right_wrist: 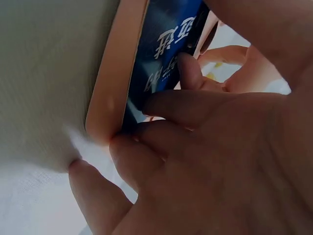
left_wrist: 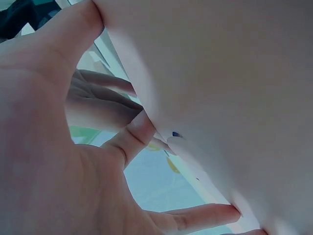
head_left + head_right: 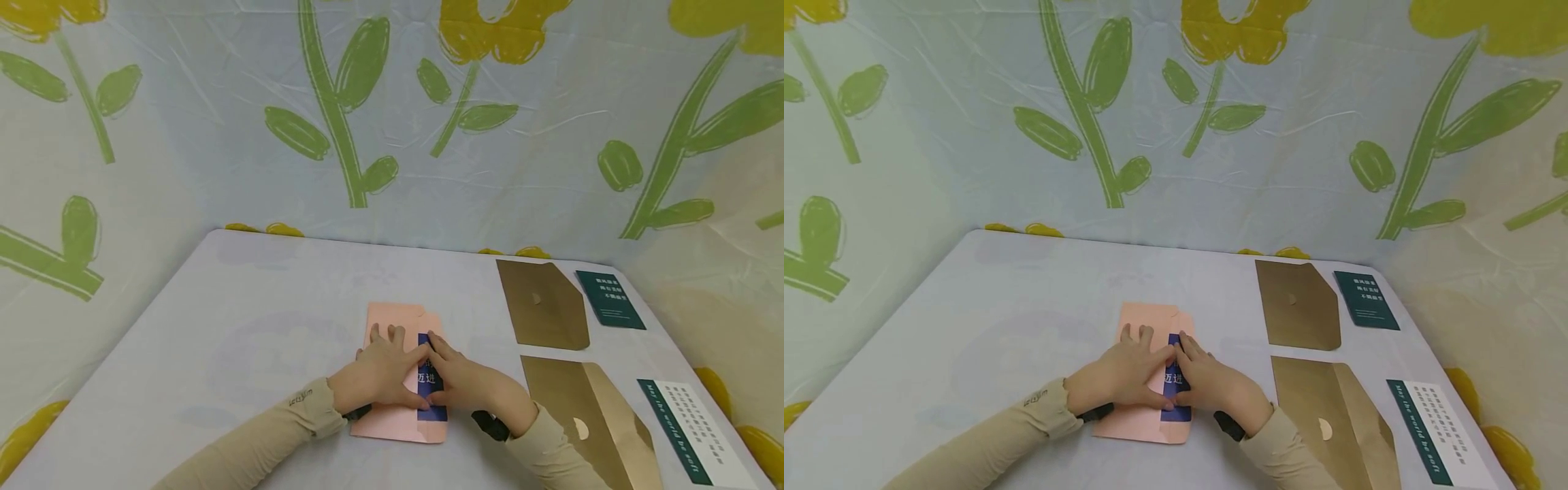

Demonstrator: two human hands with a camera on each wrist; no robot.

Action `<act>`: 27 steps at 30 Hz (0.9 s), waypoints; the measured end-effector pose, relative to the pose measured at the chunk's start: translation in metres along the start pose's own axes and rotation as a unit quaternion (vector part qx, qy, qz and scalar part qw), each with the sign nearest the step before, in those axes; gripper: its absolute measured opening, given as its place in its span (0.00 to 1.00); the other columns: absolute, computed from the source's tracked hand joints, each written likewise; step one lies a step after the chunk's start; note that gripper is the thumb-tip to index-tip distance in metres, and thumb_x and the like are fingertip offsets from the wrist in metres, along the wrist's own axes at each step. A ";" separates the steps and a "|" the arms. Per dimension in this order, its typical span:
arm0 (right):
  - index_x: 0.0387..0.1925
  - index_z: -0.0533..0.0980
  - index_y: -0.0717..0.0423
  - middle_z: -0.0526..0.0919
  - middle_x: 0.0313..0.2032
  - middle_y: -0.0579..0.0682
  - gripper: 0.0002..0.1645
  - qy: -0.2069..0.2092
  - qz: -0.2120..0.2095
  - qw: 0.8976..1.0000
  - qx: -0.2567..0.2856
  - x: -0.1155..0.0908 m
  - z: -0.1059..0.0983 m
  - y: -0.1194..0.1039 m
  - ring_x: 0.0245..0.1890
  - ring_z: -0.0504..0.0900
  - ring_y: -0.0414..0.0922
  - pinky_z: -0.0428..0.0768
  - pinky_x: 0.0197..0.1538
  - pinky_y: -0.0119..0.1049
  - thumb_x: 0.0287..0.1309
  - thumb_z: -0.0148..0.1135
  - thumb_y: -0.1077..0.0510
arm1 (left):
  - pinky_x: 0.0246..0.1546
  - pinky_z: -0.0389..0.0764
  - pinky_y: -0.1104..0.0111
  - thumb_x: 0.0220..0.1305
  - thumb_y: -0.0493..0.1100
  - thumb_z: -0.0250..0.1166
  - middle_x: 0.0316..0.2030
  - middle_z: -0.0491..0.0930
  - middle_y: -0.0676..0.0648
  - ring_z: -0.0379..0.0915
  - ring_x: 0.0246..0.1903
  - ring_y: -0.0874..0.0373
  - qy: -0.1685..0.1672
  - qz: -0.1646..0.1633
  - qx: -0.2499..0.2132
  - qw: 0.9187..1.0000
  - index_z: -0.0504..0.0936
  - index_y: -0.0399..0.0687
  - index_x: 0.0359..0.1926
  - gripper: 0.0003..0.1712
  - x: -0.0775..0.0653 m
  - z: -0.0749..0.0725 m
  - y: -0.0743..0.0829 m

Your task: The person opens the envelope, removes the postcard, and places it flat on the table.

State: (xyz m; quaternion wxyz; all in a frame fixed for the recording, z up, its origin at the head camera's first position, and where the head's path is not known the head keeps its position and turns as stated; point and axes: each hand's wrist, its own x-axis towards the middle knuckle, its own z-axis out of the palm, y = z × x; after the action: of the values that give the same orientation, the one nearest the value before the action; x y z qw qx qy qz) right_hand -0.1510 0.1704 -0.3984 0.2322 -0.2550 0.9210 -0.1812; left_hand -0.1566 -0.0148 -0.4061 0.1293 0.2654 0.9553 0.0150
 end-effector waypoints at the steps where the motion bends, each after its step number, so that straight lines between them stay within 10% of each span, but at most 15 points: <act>1: 0.76 0.48 0.68 0.41 0.77 0.64 0.54 0.002 0.002 1.000 0.000 0.000 0.000 -0.001 0.75 0.47 0.60 0.58 0.70 0.56 0.62 0.68 0.51 | 0.35 0.83 0.44 0.46 0.83 0.60 0.68 0.57 0.33 0.54 0.65 0.21 -0.001 0.000 0.001 1.000 0.58 0.73 0.74 0.56 0.000 0.000 0.000; 18: 0.74 0.52 0.69 0.40 0.77 0.62 0.57 -0.013 0.045 0.999 0.006 -0.001 -0.005 0.002 0.77 0.41 0.58 0.55 0.71 0.55 0.55 0.74 0.51 | 0.33 0.83 0.44 0.46 0.83 0.60 0.67 0.59 0.33 0.56 0.64 0.20 0.012 0.005 0.010 1.000 0.71 0.71 0.58 0.42 0.003 0.004 -0.002; 27: 0.76 0.48 0.67 0.37 0.77 0.62 0.58 -0.015 0.017 0.999 0.022 -0.002 -0.003 0.000 0.76 0.40 0.58 0.52 0.72 0.58 0.57 0.72 0.51 | 0.36 0.84 0.46 0.47 0.83 0.60 0.69 0.57 0.33 0.54 0.65 0.21 0.002 0.000 0.008 1.000 0.59 0.74 0.74 0.55 0.001 0.003 -0.002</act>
State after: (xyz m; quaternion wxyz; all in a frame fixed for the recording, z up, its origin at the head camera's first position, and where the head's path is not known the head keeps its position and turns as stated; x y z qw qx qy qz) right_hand -0.1505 0.1720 -0.3953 0.2550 -0.2372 0.9171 -0.1940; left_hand -0.1581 -0.0160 -0.4091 0.1250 0.2668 0.9556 0.0085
